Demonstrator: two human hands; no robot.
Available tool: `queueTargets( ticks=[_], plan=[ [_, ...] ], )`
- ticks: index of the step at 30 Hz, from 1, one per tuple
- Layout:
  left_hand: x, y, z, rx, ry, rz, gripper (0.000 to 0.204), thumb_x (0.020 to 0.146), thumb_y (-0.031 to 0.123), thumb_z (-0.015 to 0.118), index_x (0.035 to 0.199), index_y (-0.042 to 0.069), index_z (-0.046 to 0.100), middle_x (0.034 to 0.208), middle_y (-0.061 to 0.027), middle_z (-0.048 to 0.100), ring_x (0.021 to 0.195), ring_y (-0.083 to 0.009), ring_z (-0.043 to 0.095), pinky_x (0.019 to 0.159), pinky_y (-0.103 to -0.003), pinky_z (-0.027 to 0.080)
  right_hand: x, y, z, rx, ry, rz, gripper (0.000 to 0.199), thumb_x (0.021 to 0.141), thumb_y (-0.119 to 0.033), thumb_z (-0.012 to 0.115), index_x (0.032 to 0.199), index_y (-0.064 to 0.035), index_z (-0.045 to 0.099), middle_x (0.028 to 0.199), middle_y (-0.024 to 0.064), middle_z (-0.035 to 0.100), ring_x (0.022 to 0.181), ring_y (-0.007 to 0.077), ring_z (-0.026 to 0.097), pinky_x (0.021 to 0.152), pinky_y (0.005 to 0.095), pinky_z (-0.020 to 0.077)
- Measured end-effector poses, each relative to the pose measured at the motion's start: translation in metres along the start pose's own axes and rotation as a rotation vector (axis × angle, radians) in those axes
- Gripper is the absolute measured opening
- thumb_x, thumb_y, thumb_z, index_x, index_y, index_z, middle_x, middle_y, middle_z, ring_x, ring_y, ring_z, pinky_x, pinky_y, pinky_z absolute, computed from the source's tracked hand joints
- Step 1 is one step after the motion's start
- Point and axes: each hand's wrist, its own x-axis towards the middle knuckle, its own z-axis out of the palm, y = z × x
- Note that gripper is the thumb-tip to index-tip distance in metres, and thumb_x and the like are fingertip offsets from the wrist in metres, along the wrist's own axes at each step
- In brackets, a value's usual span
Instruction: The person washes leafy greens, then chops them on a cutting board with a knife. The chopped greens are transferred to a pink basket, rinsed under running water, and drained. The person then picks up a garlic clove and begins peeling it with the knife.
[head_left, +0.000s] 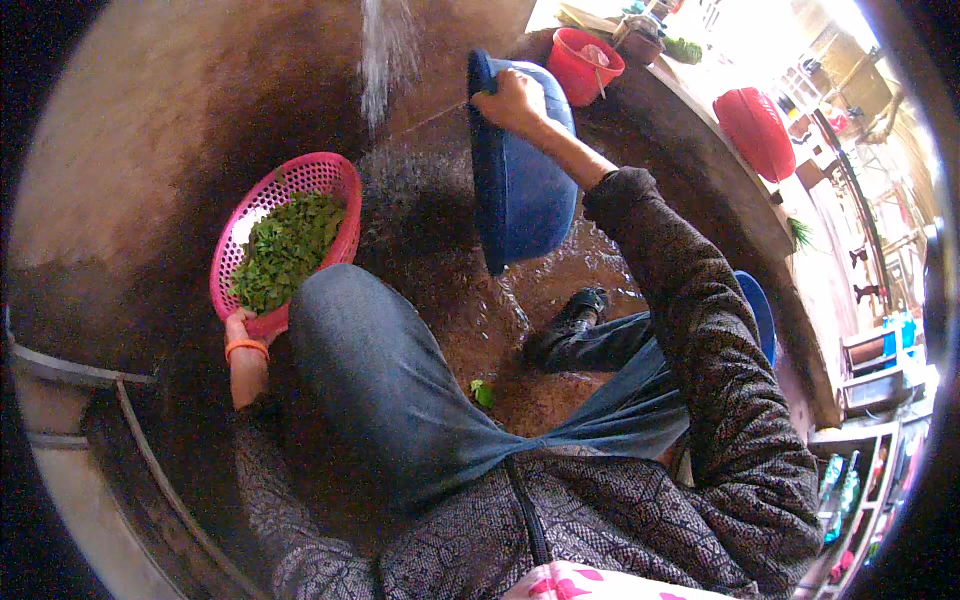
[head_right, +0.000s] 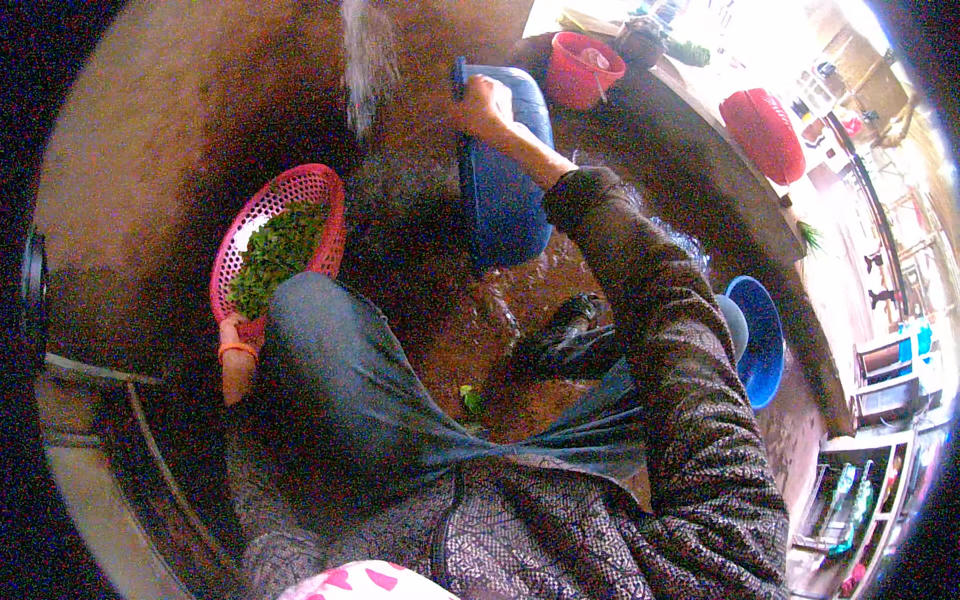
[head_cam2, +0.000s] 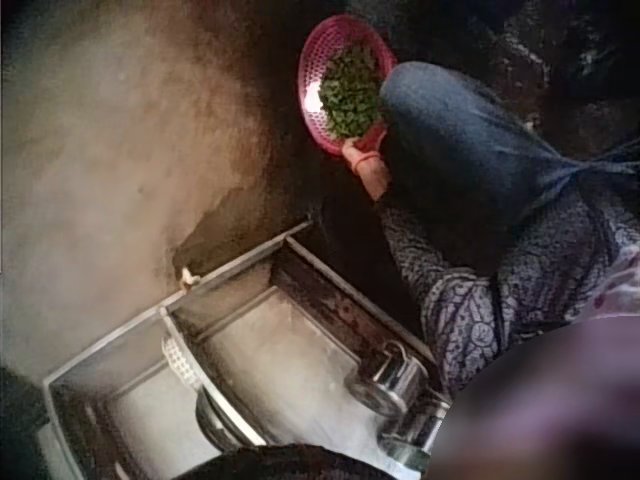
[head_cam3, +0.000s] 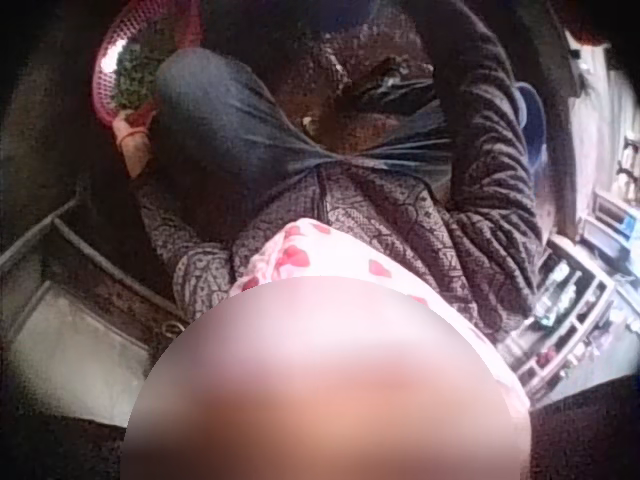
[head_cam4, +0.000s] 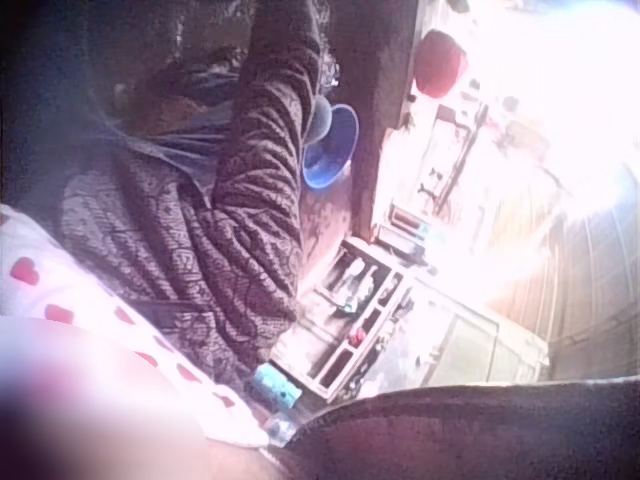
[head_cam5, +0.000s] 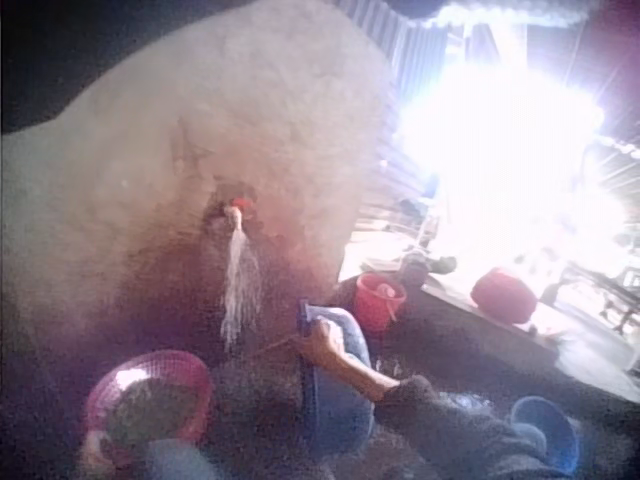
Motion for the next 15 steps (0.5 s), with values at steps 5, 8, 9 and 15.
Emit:
queueTargets(
  ticks=[5,8,9,15],
  plan=[
    [-0.020,0.006,0.006,0.051,0.012,0.023,0.013,0.074,0.015,0.058,0.084,0.009,0.056,0.081,-0.0083,0.059,0.071,-0.0326,0.059,0.072,-0.048,0.056,-0.047,-0.049,0.001,0.097,-0.056,-0.167,0.051,0.075,-0.042,0.076,0.087,0.0057,0.061,0.086,0.0310,0.067,0.086,0.0467,0.067,0.076,0.0514,0.0545],
    [-0.021,0.006,0.002,0.120,0.093,0.049,0.013,0.072,0.017,0.062,0.081,0.010,0.056,0.077,-0.0079,0.059,0.066,-0.0293,0.057,0.062,-0.041,0.051,-0.065,-0.076,0.003,0.080,-0.123,-0.218,0.058,0.082,-0.049,0.070,0.091,0.0078,0.059,0.084,0.0327,0.066,0.085,0.0478,0.067,0.076,0.0537,0.0536],
    [-0.018,0.005,0.001,0.090,0.041,0.021,0.013,0.072,0.018,0.063,0.079,0.011,0.055,0.075,-0.0070,0.058,0.065,-0.0284,0.056,0.061,-0.040,0.050,-0.069,-0.084,0.005,0.105,-0.109,-0.246,0.060,0.083,-0.051,0.069,0.091,0.0078,0.059,0.083,0.0334,0.066,0.085,0.0477,0.067,0.076,0.0531,0.0540],
    [0.010,0.003,-0.019,0.104,0.004,0.009,0.029,0.070,0.016,0.062,0.094,0.002,0.054,0.090,-0.0147,0.061,0.073,-0.0359,0.064,0.067,-0.048,0.059,-0.066,-0.090,0.013,0.073,-0.045,-0.145,0.038,0.076,-0.031,0.070,0.089,0.0031,0.059,0.083,0.0279,0.066,0.081,0.0452,0.066,0.076,0.0509,0.0518]
  ],
)
